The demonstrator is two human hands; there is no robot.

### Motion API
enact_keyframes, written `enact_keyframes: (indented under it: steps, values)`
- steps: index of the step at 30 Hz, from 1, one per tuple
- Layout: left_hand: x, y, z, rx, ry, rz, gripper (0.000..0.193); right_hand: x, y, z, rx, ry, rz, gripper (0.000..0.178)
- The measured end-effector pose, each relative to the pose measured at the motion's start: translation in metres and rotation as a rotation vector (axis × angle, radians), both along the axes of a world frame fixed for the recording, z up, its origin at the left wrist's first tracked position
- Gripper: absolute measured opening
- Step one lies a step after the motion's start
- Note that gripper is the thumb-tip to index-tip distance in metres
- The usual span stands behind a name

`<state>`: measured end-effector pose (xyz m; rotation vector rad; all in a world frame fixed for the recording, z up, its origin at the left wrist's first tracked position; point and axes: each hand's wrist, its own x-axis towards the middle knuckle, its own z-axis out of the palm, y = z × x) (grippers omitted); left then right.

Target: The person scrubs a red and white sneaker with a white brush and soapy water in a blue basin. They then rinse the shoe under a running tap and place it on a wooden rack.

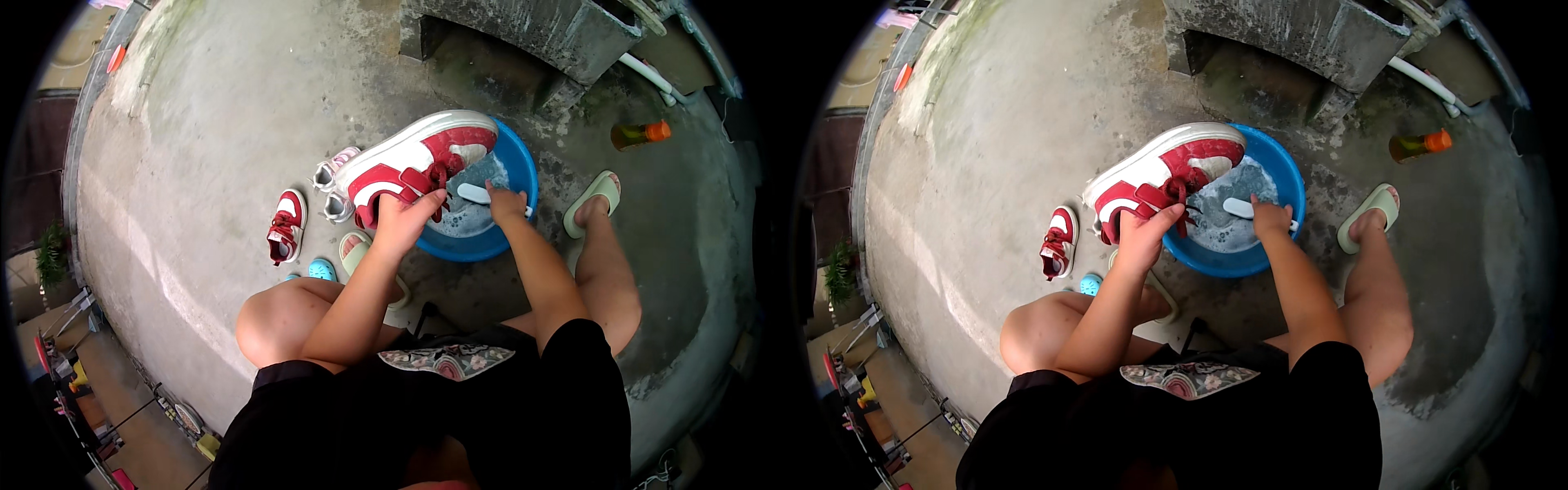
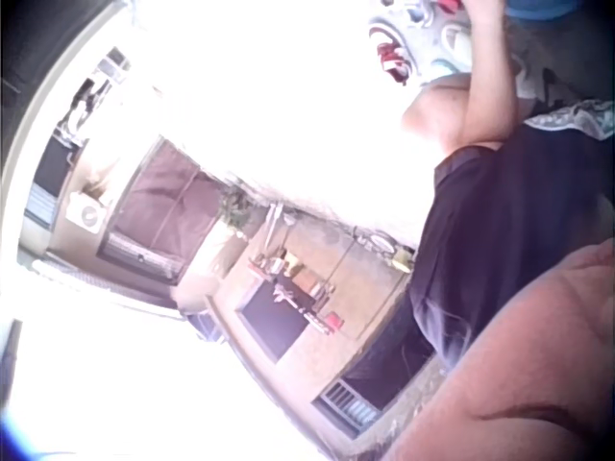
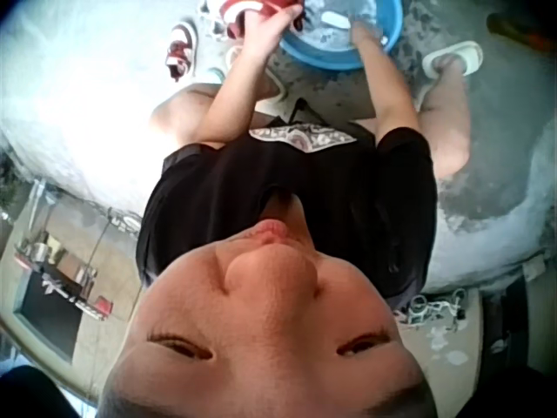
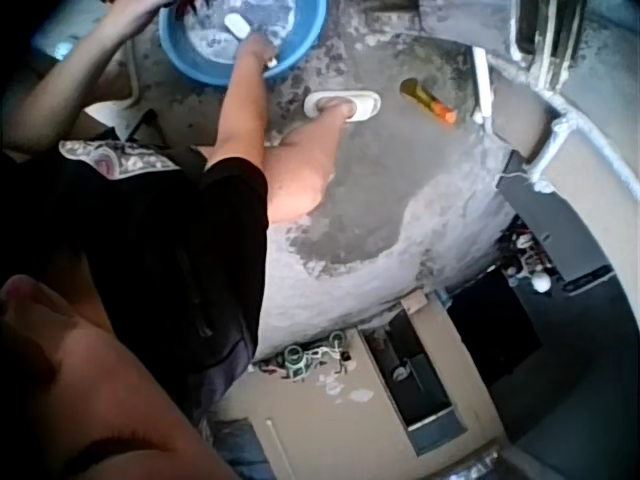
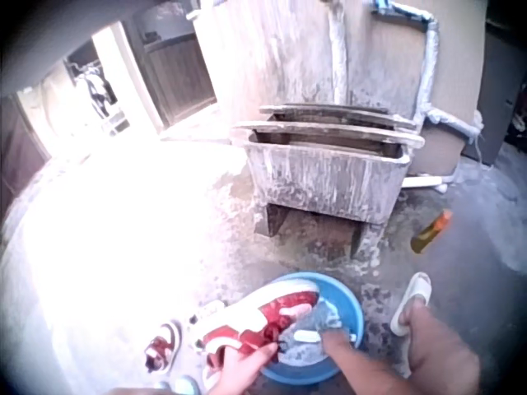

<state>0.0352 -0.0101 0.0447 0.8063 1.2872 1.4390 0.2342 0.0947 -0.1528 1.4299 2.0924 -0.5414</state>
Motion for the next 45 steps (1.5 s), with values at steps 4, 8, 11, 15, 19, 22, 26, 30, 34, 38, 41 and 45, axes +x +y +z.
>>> enact_keyframes:
  steps: [4, 8, 11, 15, 19, 22, 26, 30, 34, 38, 41, 45]
  values:
    - [-0.002, 0.001, 0.008, -0.051, 0.081, 0.039, 0.016, 0.041, 0.034, 0.065, 0.230, 0.327, -0.113, 0.047]
    - [0.004, 0.005, 0.015, -0.039, 0.188, 0.151, 0.024, 0.059, 0.046, 0.137, 0.512, 0.963, -0.374, 0.036]
    - [0.008, 0.006, 0.011, 0.078, 0.379, 0.101, 0.022, 0.038, 0.033, 0.199, 0.570, 0.748, -0.152, 0.043]
    - [0.015, 0.001, -0.002, -0.073, 0.399, -0.128, 0.024, -0.030, -0.006, 0.211, 0.718, 0.900, 0.126, 0.048]
    - [0.030, -0.004, 0.014, -0.113, 0.417, -0.254, 0.027, -0.059, -0.020, 0.225, 0.788, 0.962, 0.223, 0.052]
    - [0.025, -0.004, 0.013, -0.124, 0.350, -0.180, 0.023, -0.015, 0.004, 0.206, 0.839, 0.865, 0.180, 0.052]
    - [0.032, -0.003, 0.001, 0.060, 0.329, -0.070, 0.025, 0.031, 0.014, 0.203, 0.826, 0.774, 0.162, 0.050]
    - [0.039, -0.005, -0.001, -0.040, 0.365, -0.200, 0.024, -0.028, -0.012, 0.228, 0.745, 0.915, 0.212, 0.050]
    - [0.037, -0.005, 0.006, -0.066, 0.387, -0.177, 0.022, -0.034, -0.008, 0.222, 0.757, 0.907, 0.208, 0.053]
    - [0.031, -0.006, -0.013, 0.210, 0.474, -0.093, 0.030, 0.031, 0.015, 0.207, 0.777, 0.723, 0.142, 0.055]
    - [0.032, -0.008, -0.007, 0.143, 0.426, -0.183, 0.032, 0.044, 0.015, 0.203, 0.787, 0.760, 0.057, 0.055]
    - [0.045, -0.013, -0.004, 0.116, 0.459, -0.245, 0.029, -0.025, -0.004, 0.234, 0.711, 0.851, 0.254, 0.057]
